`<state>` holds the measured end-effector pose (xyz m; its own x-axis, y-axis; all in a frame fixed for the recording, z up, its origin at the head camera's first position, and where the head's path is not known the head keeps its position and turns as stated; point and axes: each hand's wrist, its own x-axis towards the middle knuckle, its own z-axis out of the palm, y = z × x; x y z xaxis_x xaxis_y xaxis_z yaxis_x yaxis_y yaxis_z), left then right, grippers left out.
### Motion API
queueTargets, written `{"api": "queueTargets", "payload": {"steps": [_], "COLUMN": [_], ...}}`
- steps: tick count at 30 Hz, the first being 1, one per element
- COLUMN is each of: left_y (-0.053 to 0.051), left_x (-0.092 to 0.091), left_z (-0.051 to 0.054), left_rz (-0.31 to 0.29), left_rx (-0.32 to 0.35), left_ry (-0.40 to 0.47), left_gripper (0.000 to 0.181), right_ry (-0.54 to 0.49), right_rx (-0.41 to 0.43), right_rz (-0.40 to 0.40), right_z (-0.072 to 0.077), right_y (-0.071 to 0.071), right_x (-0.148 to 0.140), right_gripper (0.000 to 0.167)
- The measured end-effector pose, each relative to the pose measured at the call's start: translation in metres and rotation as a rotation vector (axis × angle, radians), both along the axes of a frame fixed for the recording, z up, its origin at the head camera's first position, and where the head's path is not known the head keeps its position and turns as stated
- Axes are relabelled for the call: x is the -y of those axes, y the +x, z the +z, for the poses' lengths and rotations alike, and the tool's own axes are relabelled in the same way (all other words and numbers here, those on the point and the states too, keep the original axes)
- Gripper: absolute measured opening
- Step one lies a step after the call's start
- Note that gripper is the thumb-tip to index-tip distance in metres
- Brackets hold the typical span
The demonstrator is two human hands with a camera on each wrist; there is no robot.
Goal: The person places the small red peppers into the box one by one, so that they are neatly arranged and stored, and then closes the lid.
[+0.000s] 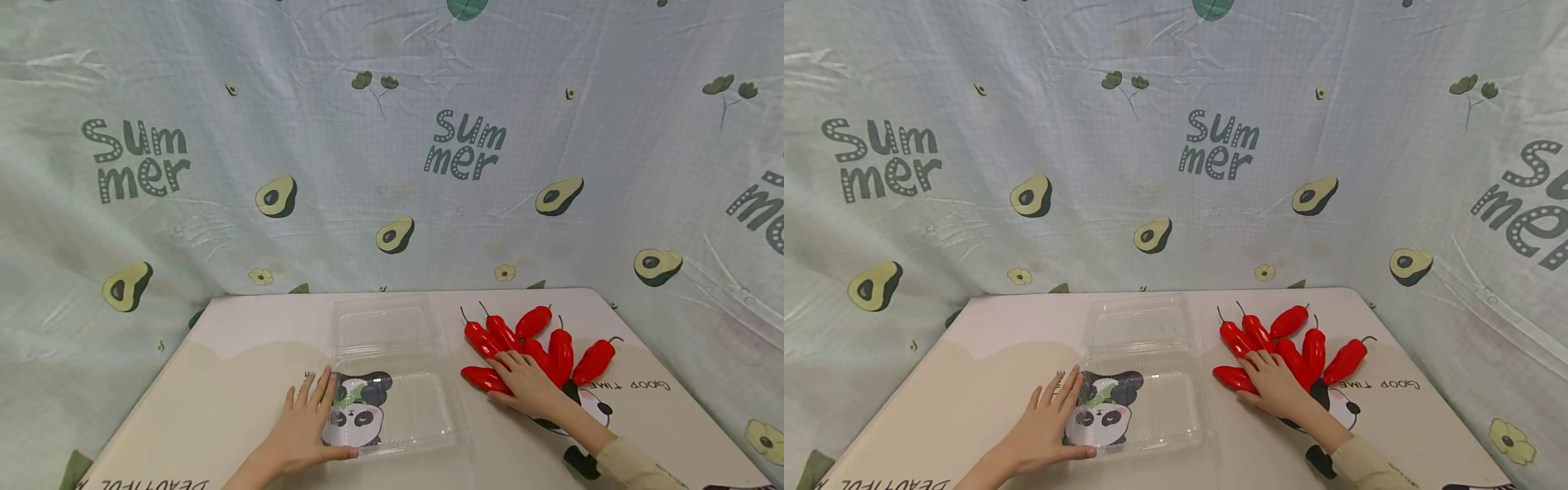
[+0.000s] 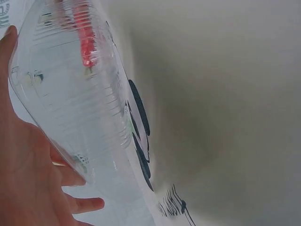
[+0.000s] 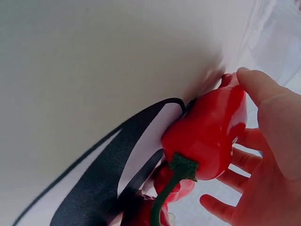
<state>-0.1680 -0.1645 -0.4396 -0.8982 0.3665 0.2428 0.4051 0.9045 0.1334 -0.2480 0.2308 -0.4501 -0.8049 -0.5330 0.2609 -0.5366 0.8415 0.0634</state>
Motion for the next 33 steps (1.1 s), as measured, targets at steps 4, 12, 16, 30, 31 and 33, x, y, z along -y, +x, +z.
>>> {"api": "queueTargets", "payload": {"steps": [4,12,16,30,31,33], "left_y": [-0.0001,-0.0006,-0.0001,0.0005,0.0005,0.0007], "left_x": [-0.0005,-0.0006,-0.0004,-0.0020,-0.0021,-0.0020], "left_z": [0.0025,0.0044,0.0043,0.0014,0.0016,0.0017], "left_rz": [-0.001,0.003,0.004,0.011,0.011,0.014], "left_rx": [0.040,0.042,0.034,0.002,0.004,0.017], "left_ry": [0.004,-0.001,-0.013,-0.002,0.000,0.002], "left_gripper": [0.117,0.115,0.113,0.114,0.115,0.115], "right_ry": [0.019,0.035,0.033,0.037,0.037,0.037], "right_rx": [0.023,0.037,0.068,0.085,0.083,0.078], "right_rz": [-0.005,0.002,-0.008,0.009,0.007,0.006], "right_z": [0.0005,0.0003,0.0003,0.0038,0.0038,0.0034], "right_y": [0.0000,-0.0008,-0.0002,0.0052,0.0051,0.0049], "right_x": [-0.0006,-0.0014,-0.0018,-0.0038,-0.0037,-0.0037], "right_gripper": [0.060,0.058,0.058,0.057,0.057,0.056]}}
